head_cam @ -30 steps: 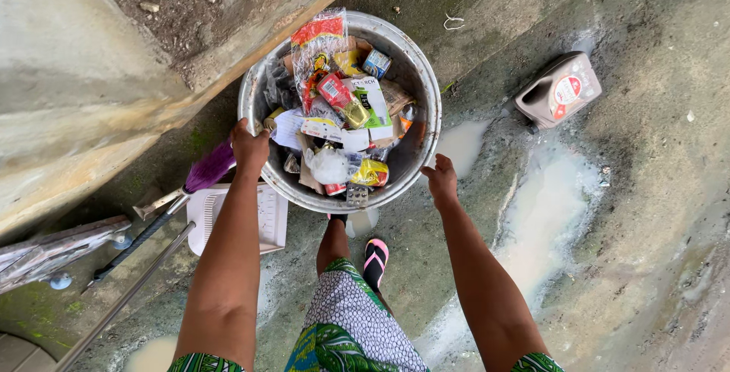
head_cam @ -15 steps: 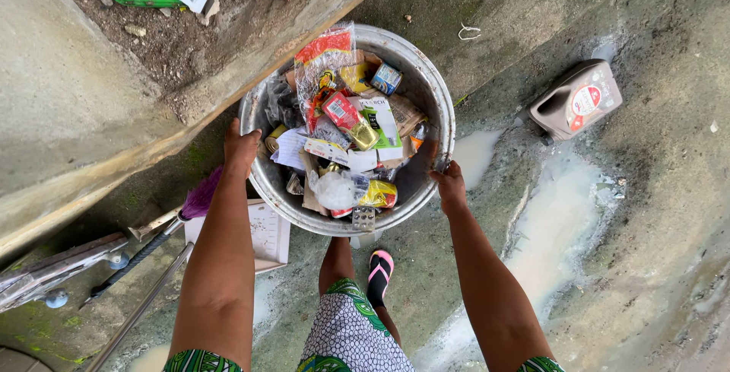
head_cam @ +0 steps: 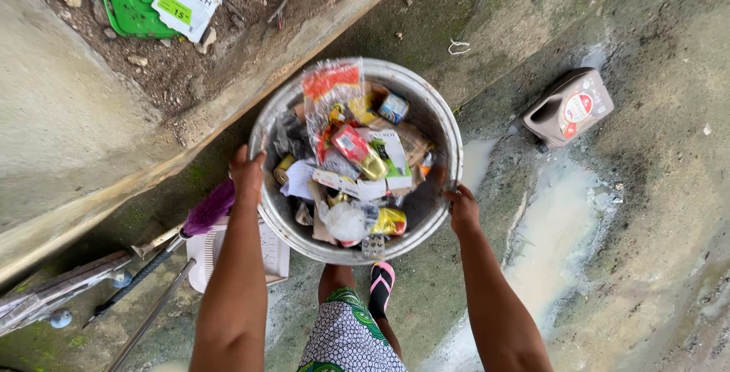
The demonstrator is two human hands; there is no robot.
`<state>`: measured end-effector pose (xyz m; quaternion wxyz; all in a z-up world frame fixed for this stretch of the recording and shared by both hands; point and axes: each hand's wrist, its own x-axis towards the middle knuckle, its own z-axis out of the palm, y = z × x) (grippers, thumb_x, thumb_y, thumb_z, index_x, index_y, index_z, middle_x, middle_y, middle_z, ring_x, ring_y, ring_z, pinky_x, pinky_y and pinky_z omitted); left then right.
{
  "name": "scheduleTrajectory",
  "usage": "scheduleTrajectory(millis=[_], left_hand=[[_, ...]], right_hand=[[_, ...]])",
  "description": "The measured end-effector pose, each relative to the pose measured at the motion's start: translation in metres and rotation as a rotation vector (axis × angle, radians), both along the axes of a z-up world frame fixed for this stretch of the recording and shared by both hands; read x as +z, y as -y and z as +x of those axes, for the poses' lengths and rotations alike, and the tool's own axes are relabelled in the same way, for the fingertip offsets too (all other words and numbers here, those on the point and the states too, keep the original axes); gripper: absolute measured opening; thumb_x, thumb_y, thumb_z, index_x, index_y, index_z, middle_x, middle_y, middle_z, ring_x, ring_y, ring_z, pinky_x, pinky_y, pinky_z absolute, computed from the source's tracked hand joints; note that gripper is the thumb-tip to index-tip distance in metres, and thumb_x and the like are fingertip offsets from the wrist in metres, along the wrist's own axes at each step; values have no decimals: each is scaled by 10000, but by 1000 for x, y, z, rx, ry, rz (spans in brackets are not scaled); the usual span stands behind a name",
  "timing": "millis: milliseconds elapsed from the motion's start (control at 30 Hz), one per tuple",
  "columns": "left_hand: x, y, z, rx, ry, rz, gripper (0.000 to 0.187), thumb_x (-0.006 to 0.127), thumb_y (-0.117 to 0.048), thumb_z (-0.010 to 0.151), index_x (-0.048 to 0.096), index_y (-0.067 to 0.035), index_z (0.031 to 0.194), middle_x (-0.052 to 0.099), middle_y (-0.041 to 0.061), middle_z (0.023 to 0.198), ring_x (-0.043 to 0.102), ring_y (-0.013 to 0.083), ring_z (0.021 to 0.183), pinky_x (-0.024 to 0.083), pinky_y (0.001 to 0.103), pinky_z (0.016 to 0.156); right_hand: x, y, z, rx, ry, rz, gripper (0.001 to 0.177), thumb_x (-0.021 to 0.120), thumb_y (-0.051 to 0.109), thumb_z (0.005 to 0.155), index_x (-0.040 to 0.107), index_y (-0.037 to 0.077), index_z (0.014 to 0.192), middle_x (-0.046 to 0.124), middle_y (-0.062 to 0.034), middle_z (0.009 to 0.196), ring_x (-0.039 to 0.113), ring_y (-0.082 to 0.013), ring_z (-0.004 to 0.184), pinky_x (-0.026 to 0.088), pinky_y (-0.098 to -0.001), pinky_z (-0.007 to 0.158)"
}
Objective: The person carries a dustpan and a broom outside and sets them down, then lifts and rearranges basins, metal buckets, bowls, and cardboard boxes filled with trash by hand.
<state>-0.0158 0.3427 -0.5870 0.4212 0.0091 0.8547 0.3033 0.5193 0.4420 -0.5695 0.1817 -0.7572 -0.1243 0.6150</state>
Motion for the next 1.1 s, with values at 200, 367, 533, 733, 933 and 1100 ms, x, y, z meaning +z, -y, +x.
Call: scheduleTrajectory(millis=[200,367,533,733,933,1100], left_hand=[[7,22,62,-92,-104,131,608,797,-181,846,587,7,1385,575,169,1403,574,279,1273,427,362,1066],[62,3,105,-112,-8,169,574,768,-187,854,600,-6,1372,641,139,1331,629,264,1220,461,361,1040],[143,-35,128,-209,1,152,539,751,-173,862,609,-17,1358,616,140,1332,624,267,1207,472,376,1011],[220,-75,128,-262,55,222,540,705,-175,894,577,-48,1403,574,137,1364,595,270,1244,468,385,1025],[267,-113,108,-240,33,385,521,695,-155,896,593,-47,1396,610,132,1363,615,261,1245,468,372,1038],[306,-142,85,-191,-43,504,489,696,-116,909,609,-28,1382,638,135,1316,643,233,1171,492,343,986]], right_hand=[[75,12,33,-149,-43,133,394,631,-23,868,655,-29,1261,725,-86,998,659,-152,812,499,-262,681],[142,18,69,-225,38,204,379,647,-13,883,643,-52,1260,713,-88,1034,670,-169,898,514,-285,761],[198,16,90,-253,63,323,363,694,-8,930,624,-142,1260,673,-118,1054,636,-193,915,491,-312,768],[254,5,97,-353,202,372,435,666,-7,910,635,-84,1337,701,-130,1111,658,-178,920,494,-277,748],[286,-20,85,-434,213,522,446,660,-10,913,597,-133,1337,698,-174,1142,685,-208,955,537,-283,806],[299,-52,79,-426,133,638,434,657,1,916,605,-137,1324,696,-169,1181,675,-211,1037,526,-287,887]])
